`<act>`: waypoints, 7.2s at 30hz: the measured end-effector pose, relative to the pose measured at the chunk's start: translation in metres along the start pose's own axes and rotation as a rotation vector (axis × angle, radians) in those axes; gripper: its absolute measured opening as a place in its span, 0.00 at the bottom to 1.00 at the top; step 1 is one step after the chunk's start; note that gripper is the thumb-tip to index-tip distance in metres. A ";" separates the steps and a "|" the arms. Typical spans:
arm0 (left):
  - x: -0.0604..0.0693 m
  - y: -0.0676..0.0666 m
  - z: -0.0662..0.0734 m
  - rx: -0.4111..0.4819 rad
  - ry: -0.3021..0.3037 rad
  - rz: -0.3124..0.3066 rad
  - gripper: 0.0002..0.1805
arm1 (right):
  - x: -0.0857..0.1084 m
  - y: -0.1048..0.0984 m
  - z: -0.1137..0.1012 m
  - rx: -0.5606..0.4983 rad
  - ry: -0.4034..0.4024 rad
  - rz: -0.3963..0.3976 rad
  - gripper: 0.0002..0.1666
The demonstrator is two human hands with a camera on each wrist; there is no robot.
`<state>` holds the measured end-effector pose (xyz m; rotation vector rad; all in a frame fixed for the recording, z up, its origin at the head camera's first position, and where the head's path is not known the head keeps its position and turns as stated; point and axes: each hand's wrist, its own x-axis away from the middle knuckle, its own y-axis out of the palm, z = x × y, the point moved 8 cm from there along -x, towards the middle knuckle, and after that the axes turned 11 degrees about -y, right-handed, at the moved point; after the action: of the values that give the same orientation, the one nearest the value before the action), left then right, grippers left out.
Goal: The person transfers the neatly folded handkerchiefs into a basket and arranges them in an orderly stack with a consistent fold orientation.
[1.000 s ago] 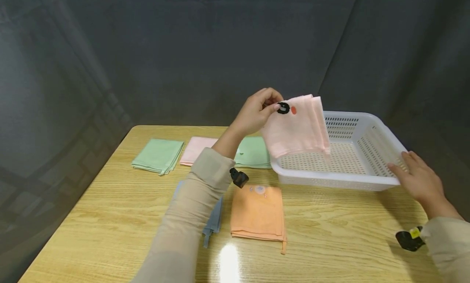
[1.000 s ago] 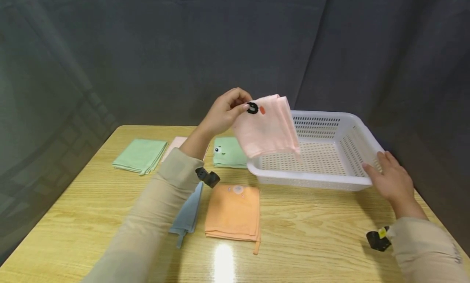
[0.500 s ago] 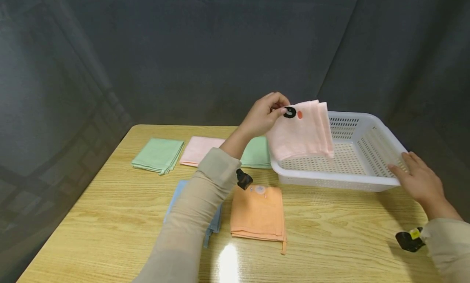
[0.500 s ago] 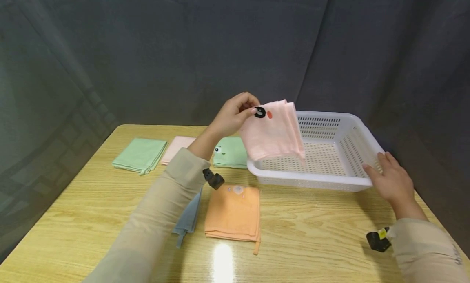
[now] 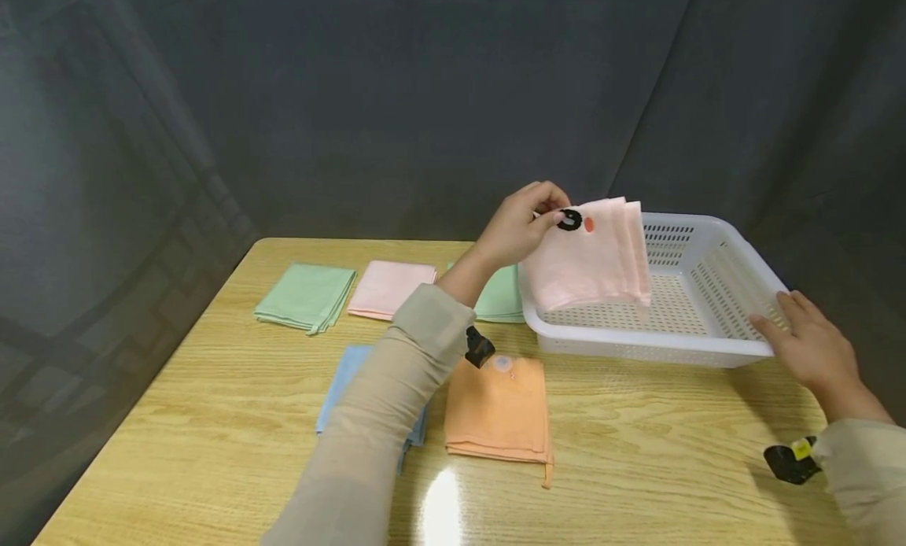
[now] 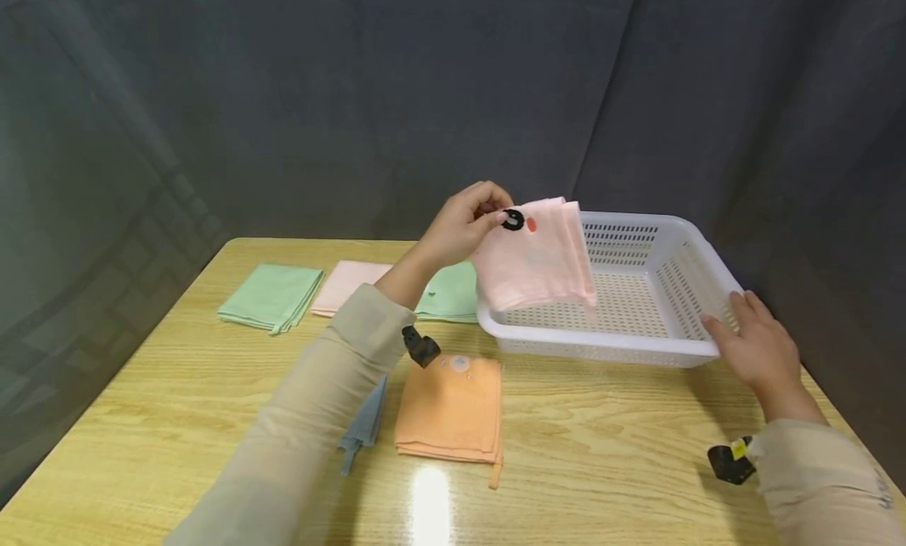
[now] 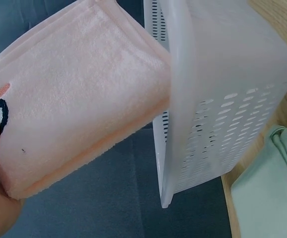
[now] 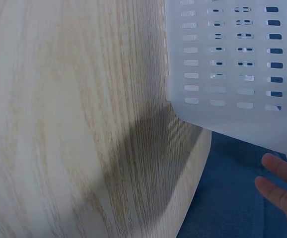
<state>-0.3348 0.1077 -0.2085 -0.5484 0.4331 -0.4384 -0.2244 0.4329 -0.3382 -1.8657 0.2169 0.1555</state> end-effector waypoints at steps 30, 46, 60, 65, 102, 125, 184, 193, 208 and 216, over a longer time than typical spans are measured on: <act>0.004 0.031 -0.010 -0.045 0.004 -0.041 0.04 | 0.003 0.000 0.001 0.002 0.010 -0.007 0.43; 0.005 0.049 -0.016 -0.046 0.027 -0.081 0.03 | -0.007 0.022 0.052 0.005 0.017 0.041 0.44; 0.009 0.061 -0.018 -0.085 0.032 -0.119 0.03 | 0.006 -0.001 -0.002 0.005 -0.004 0.013 0.42; 0.010 0.067 -0.023 -0.114 0.022 -0.142 0.04 | 0.005 -0.001 -0.004 0.007 0.000 0.016 0.42; 0.007 0.095 -0.008 -0.291 0.092 -0.239 0.05 | 0.008 -0.004 0.001 0.017 -0.005 0.013 0.42; 0.004 0.105 -0.014 -0.296 0.066 -0.236 0.05 | 0.010 -0.006 0.001 0.009 0.014 0.008 0.42; -0.018 0.123 -0.044 -0.840 0.010 -0.137 0.11 | 0.019 -0.009 -0.011 0.007 0.000 0.009 0.41; -0.019 0.131 -0.046 -0.868 -0.024 -0.165 0.07 | 0.025 -0.012 -0.008 0.014 0.011 0.008 0.42; -0.016 0.136 -0.062 -0.859 -0.245 -0.278 0.16 | 0.027 -0.012 -0.006 0.019 -0.004 0.012 0.41; -0.005 0.134 -0.075 -0.786 -0.399 -0.363 0.22 | 0.026 -0.012 -0.012 0.015 -0.019 0.013 0.41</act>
<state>-0.3391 0.1835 -0.3421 -1.4634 0.0998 -0.4834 -0.1968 0.4234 -0.3292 -1.8471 0.2167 0.1796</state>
